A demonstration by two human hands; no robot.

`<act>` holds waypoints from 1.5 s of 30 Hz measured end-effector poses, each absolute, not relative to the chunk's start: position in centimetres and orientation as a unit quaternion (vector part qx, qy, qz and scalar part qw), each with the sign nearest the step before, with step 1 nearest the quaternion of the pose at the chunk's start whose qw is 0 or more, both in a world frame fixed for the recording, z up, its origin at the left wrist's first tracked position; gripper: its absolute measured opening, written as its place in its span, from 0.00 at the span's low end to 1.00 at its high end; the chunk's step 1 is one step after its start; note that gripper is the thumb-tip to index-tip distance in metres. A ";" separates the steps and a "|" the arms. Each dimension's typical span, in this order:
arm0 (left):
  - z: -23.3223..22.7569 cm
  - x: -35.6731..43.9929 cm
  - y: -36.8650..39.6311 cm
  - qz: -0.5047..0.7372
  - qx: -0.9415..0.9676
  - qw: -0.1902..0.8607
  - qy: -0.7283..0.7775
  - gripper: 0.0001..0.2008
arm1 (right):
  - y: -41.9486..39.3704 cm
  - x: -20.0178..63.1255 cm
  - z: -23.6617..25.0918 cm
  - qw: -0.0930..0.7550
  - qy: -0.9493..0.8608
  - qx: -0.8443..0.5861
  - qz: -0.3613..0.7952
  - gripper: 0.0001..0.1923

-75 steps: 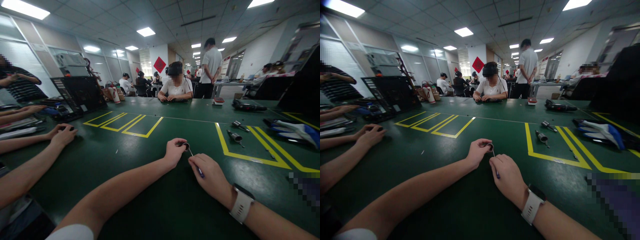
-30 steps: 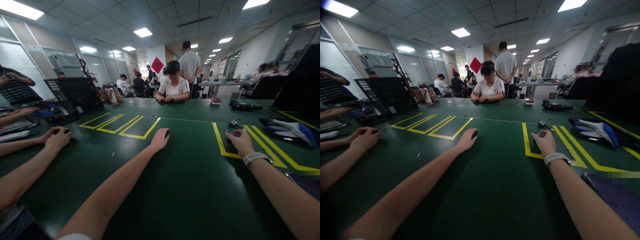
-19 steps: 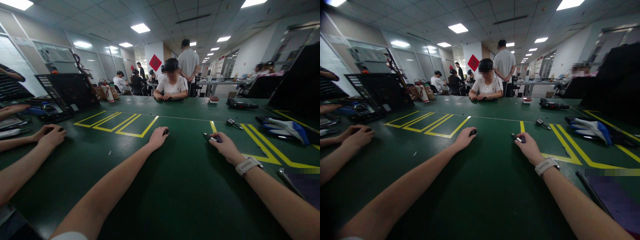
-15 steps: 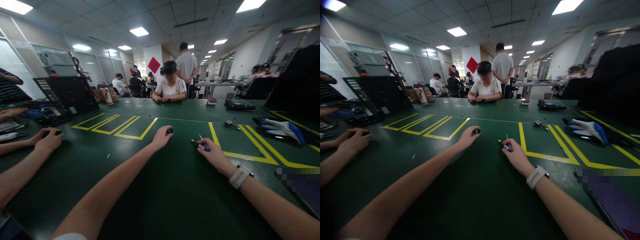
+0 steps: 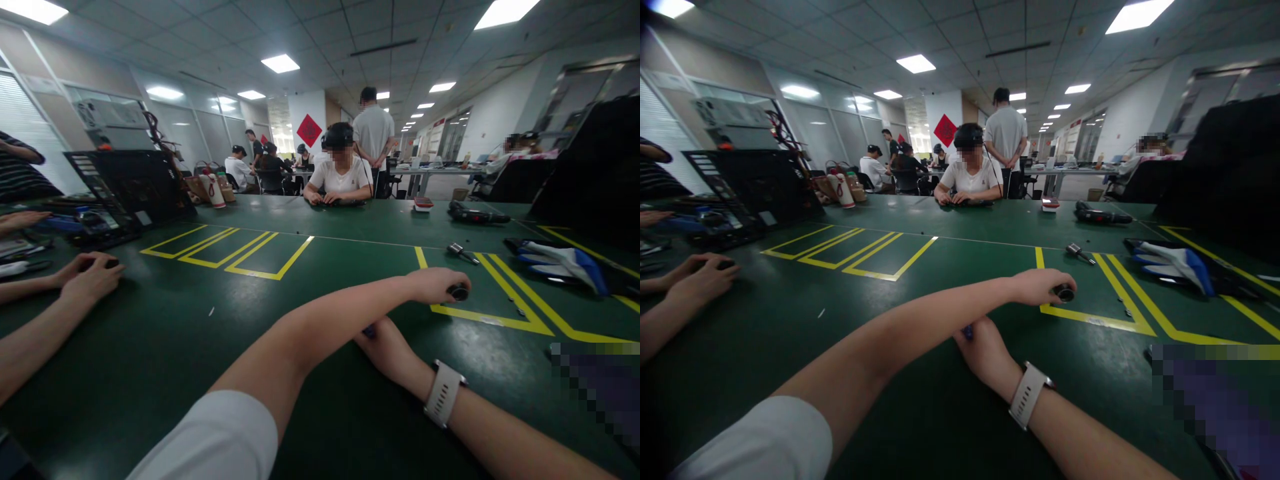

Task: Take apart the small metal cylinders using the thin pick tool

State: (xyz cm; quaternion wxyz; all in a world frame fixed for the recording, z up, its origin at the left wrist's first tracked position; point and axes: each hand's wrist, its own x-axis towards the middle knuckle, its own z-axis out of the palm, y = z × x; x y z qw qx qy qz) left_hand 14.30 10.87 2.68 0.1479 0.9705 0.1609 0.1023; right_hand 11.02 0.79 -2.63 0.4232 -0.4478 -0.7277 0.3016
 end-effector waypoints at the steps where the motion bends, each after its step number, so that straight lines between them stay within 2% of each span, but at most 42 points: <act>1: 2.3 14.9 10.8 0.095 0.972 0.146 0.157 0.17 | 0.9 11.1 -2.6 0.426 -0.728 -0.444 0.303 0.14; 6: 1.6 15.4 10.6 0.078 0.977 0.134 0.145 0.18 | 0.8 11.2 -2.6 0.436 -0.722 -0.437 0.312 0.15; 10: 3.2 12.8 10.8 0.159 0.957 0.194 0.146 0.25 | 0.3 11.0 -2.6 0.443 -0.703 -0.455 0.321 0.16; 14: 4.8 7.1 10.5 0.281 0.907 0.247 0.195 0.19 | 0.5 12.2 -1.6 0.461 -0.659 -0.505 0.314 0.11; 17: 4.4 1.7 9.1 0.339 0.870 0.213 0.289 0.13 | 2.0 14.1 -0.9 0.481 -0.617 -0.547 0.297 0.10; 20: 3.1 -2.3 6.8 0.203 0.926 0.187 0.259 0.17 | 4.0 15.8 -1.0 0.469 -0.594 -0.585 0.292 0.10; 22: 2.2 -3.8 5.4 0.111 0.947 0.182 0.241 0.26 | 5.0 16.2 -1.4 0.444 -0.593 -0.602 0.298 0.09; 26: 1.5 -5.1 4.6 0.082 0.953 0.177 0.232 0.18 | 4.6 15.2 -1.7 0.393 -0.622 -0.595 0.324 0.08; 31: 2.1 -6.9 6.3 0.165 0.925 0.229 0.256 0.17 | 1.4 13.0 -1.3 0.338 -0.688 -0.527 0.367 0.09; 35: 2.4 -8.0 7.5 0.268 0.861 0.260 0.345 0.17 | -0.1 12.2 -1.8 0.312 -0.744 -0.460 0.370 0.10; 39: 1.9 -7.7 7.9 0.365 0.758 0.354 0.409 0.17 | -1.3 12.2 -2.3 0.307 -0.759 -0.432 0.378 0.12; 42: 1.4 -7.0 7.5 0.412 0.688 0.434 0.411 0.19 | -2.5 12.4 -1.7 0.328 -0.754 -0.414 0.390 0.14; 45: 1.1 -6.2 6.6 0.428 0.634 0.497 0.409 0.21 | -3.5 13.4 -0.3 0.386 -0.707 -0.433 0.405 0.17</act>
